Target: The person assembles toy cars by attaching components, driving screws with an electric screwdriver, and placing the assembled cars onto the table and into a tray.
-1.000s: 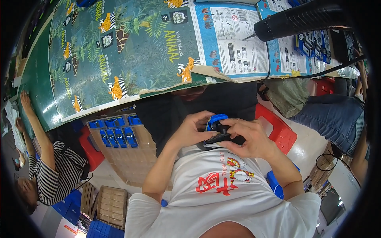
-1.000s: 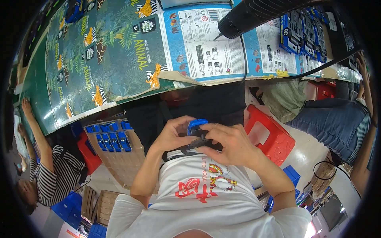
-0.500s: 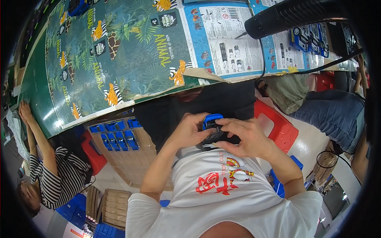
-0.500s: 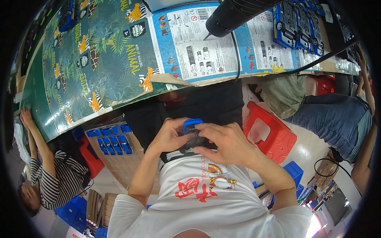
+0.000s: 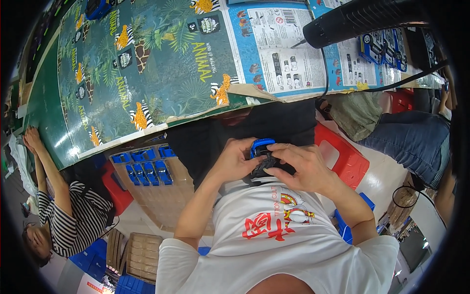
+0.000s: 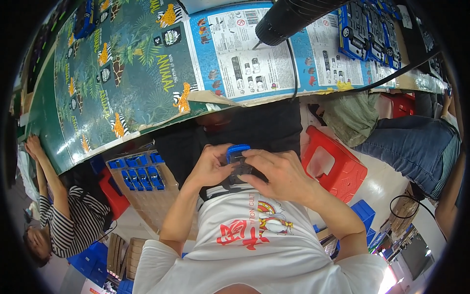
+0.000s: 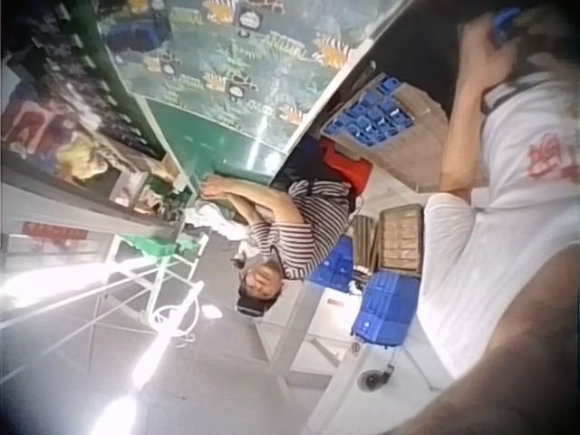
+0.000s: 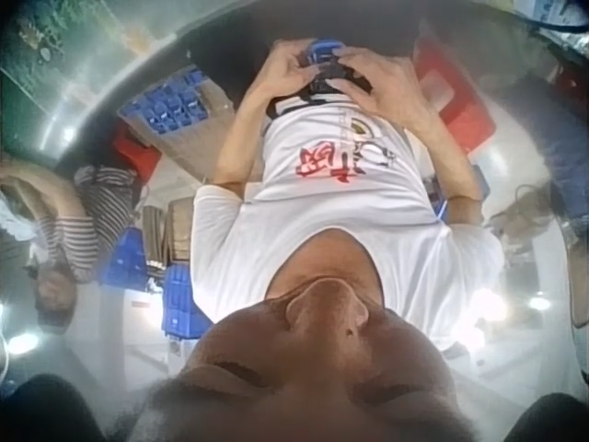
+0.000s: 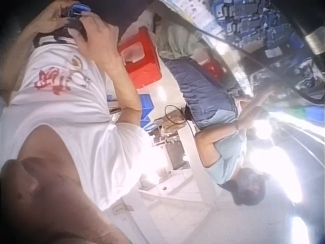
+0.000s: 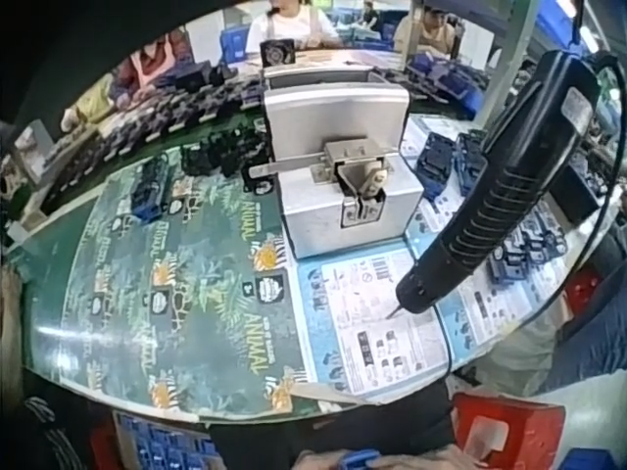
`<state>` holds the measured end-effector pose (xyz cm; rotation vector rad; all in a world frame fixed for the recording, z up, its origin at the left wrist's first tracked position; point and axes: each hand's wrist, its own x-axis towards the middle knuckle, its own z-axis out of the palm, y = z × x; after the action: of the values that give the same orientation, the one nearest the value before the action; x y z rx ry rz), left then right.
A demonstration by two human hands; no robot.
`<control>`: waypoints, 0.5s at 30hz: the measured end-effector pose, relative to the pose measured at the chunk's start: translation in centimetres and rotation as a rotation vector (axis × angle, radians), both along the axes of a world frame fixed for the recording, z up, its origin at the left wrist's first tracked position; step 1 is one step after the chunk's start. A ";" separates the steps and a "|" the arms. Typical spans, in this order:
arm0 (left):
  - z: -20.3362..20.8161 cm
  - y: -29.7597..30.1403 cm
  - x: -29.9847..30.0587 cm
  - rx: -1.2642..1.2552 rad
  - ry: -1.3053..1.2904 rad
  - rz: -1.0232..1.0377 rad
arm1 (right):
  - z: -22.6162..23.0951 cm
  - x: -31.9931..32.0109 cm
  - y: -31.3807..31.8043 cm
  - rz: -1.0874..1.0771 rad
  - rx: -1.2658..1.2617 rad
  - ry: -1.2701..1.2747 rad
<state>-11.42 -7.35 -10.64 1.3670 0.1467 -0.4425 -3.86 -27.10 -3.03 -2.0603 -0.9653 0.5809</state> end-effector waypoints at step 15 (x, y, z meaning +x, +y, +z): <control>-0.2 2.1 -0.7 -0.278 0.095 -0.147 | 0.4 -0.6 0.6 0.036 0.028 -0.127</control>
<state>-12.11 -5.25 -10.84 1.0875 0.0596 -0.6274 -4.44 -26.46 -2.65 -2.0788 -1.0797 0.4563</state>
